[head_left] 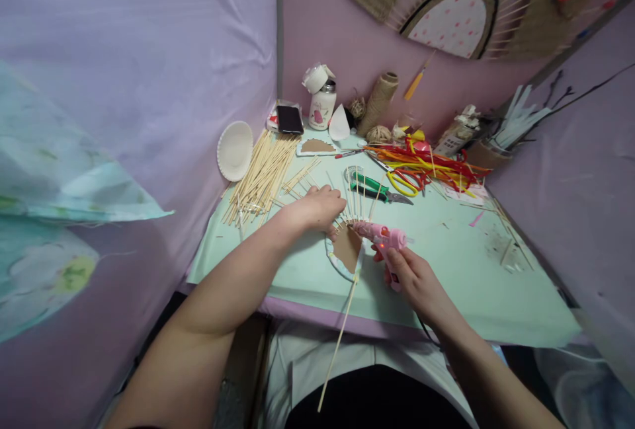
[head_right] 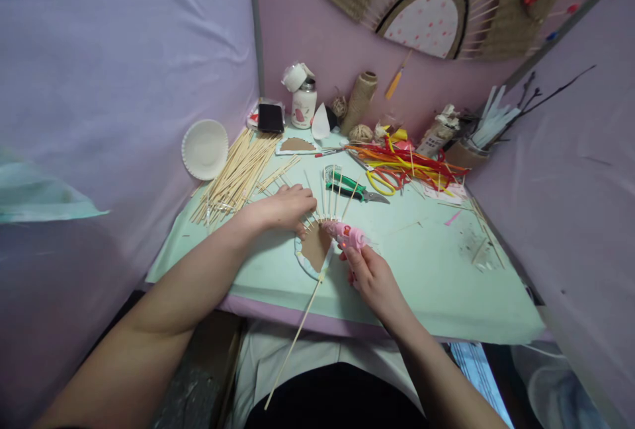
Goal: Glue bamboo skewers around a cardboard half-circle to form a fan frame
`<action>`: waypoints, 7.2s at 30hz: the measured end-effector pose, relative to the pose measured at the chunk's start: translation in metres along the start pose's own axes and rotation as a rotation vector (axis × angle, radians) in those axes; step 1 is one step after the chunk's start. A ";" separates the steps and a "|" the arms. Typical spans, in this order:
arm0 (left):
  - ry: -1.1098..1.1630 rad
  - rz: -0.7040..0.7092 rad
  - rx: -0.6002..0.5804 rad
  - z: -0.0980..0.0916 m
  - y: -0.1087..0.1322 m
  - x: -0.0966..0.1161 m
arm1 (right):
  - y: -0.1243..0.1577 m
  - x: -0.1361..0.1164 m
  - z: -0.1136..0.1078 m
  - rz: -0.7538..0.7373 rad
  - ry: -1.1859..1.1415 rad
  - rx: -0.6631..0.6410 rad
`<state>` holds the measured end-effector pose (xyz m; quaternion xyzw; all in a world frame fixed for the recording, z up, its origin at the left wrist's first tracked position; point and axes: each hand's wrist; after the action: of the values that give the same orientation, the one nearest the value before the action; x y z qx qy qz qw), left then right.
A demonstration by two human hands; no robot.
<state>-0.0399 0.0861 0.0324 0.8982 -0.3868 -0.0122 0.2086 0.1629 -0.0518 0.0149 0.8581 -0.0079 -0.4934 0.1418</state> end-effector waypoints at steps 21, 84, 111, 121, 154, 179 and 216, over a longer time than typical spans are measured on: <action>0.018 0.002 -0.005 -0.001 0.001 0.001 | 0.002 -0.002 0.001 0.014 -0.016 -0.006; 1.328 -0.169 0.450 0.068 0.097 0.068 | -0.004 0.024 -0.009 -0.120 -0.372 0.103; 1.767 -0.270 0.371 0.064 0.041 0.098 | -0.009 0.016 0.028 -0.320 -0.690 0.062; 1.249 -0.242 0.073 0.039 0.025 0.020 | 0.025 0.032 -0.015 -0.328 -0.639 0.242; 0.118 -0.150 0.585 0.090 0.025 0.140 | 0.030 0.061 -0.040 -0.230 -0.525 0.332; 0.120 -0.204 0.632 0.101 0.018 0.141 | 0.027 0.049 -0.032 -0.169 -0.497 0.235; 0.234 -0.415 0.695 0.048 0.013 0.106 | 0.008 0.054 -0.026 -0.096 -0.381 0.087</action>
<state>0.0165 -0.0131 0.0083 0.9692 -0.1526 0.1795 -0.0709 0.2138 -0.0619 -0.0160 0.7539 -0.0148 -0.6524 0.0768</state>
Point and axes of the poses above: each hand's wrist, its own y-axis away from the middle knuckle, its own z-axis out of the palm, x = y × z, and after that the axes turned 10 degrees about -x, right-handed
